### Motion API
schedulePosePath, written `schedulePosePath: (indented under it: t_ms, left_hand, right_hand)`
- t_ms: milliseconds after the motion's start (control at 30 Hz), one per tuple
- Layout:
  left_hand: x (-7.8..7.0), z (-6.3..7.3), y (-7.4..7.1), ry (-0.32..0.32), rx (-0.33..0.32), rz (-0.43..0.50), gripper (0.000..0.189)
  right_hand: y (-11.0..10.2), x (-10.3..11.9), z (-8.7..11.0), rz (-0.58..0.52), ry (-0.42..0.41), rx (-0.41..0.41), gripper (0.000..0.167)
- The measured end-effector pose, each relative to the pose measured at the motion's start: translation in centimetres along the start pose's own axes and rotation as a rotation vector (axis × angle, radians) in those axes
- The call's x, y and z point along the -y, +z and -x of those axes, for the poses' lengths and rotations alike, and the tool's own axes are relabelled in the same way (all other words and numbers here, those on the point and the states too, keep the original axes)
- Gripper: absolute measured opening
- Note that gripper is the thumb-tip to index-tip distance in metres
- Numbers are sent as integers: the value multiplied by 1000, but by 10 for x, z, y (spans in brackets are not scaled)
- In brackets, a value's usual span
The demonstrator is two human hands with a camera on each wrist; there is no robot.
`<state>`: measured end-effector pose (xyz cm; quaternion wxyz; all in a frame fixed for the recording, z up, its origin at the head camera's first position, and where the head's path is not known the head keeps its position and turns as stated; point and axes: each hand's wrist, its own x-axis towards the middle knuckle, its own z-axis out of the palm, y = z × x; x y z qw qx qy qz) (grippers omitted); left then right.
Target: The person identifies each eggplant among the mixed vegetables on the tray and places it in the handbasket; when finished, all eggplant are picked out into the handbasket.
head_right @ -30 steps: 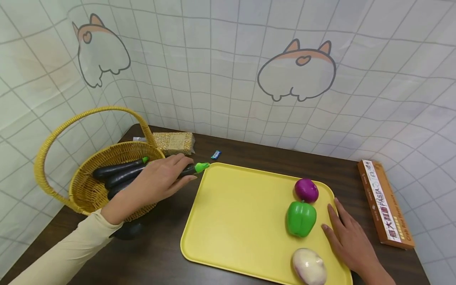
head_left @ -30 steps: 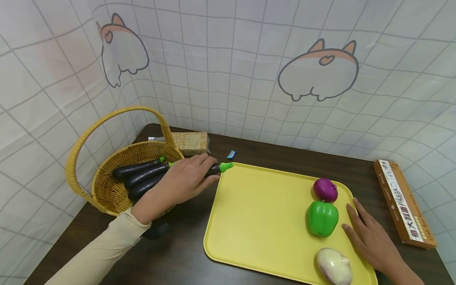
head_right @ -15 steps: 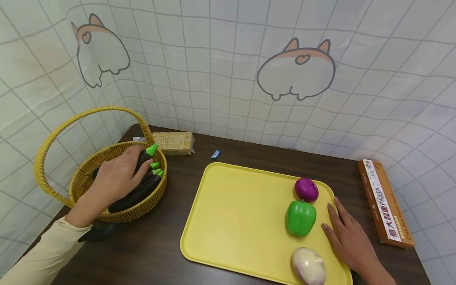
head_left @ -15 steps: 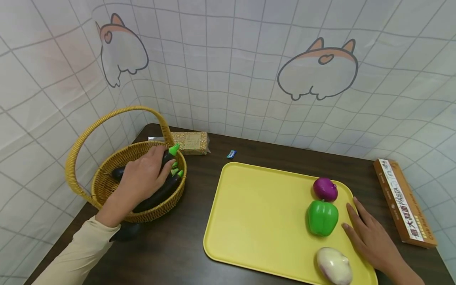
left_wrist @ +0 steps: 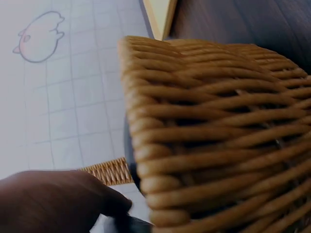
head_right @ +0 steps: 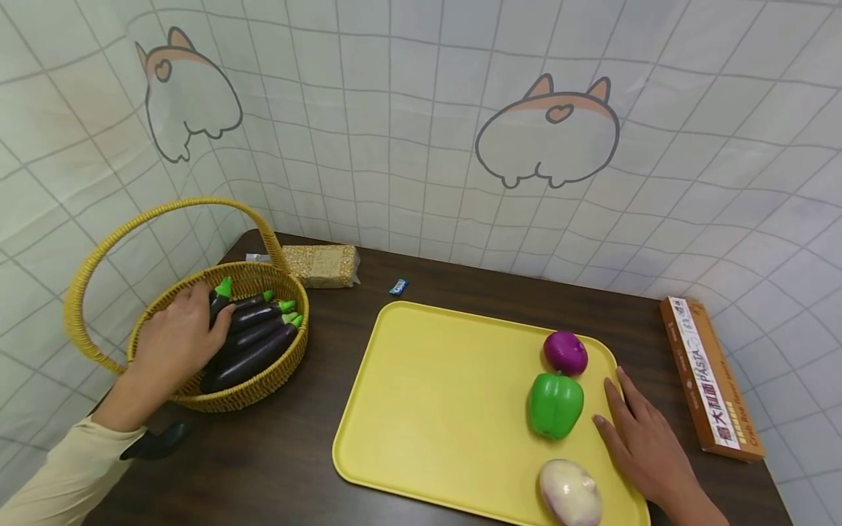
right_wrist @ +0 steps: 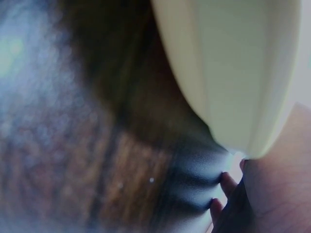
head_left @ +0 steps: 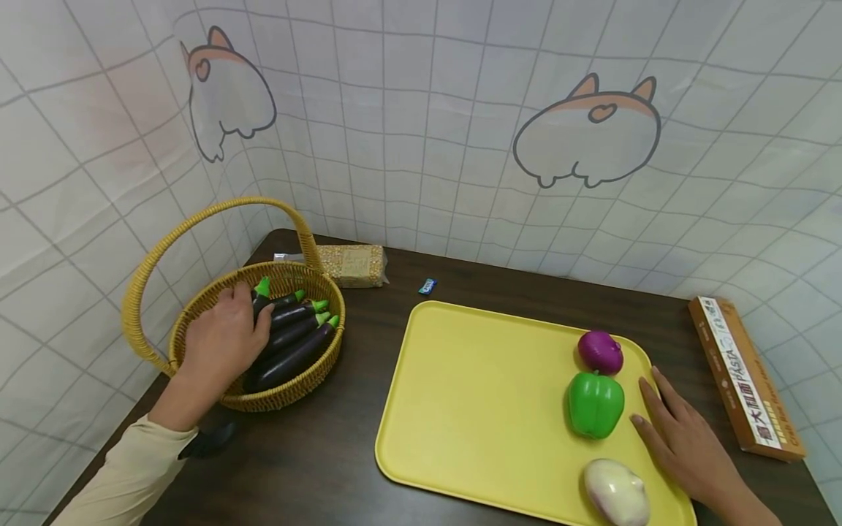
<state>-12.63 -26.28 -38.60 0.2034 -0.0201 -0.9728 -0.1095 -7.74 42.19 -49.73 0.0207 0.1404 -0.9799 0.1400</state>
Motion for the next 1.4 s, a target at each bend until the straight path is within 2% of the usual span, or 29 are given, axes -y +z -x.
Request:
schedulePosePath:
  t_ms: [133,333,600,667,800,900,1067,1133,1233,1333,1400]
  left_hand:
    - [4,1,0,-75,31,-16,44]
    - [11,5,3,-118,20,-36,47]
    - [15,10,6,-98,-80,-77,40]
    - [15,10,6,-108,-78,-92,39]
    - [12,9,2,-133,-36,-93,43]
    - [6,8,0,-84,-58,-108,47]
    - [-8,7,-4,59,-156,-146,48]
    - [-14,7,-6,93,-176,-152,46]
    - [-23,7,-10,144,-192,-131,44]
    - [-35,5,-13,233,-165,-39,42]
    - [-44,2,-12,309,-101,42,43]
  right_hand:
    - [1,0,1,-1,1,0,69]
    - [0,1,0,-6,-2,-2,69]
    - [-1,1,0,-6,-6,-6,69]
    - [-1,1,0,-5,-6,-8,68]
    - [-1,0,0,-6,-1,-4,69]
    - [-2,-1,0,-3,7,10,69]
    - [-6,-2,-1,-21,17,39,69]
    - [-10,-3,-2,-37,-1,24,68]
    - [-18,-4,-5,-43,-67,-41,66]
    - [-31,-1,-11,-17,-133,-114,66]
    - [-41,5,-16,-2,-161,-155,67]
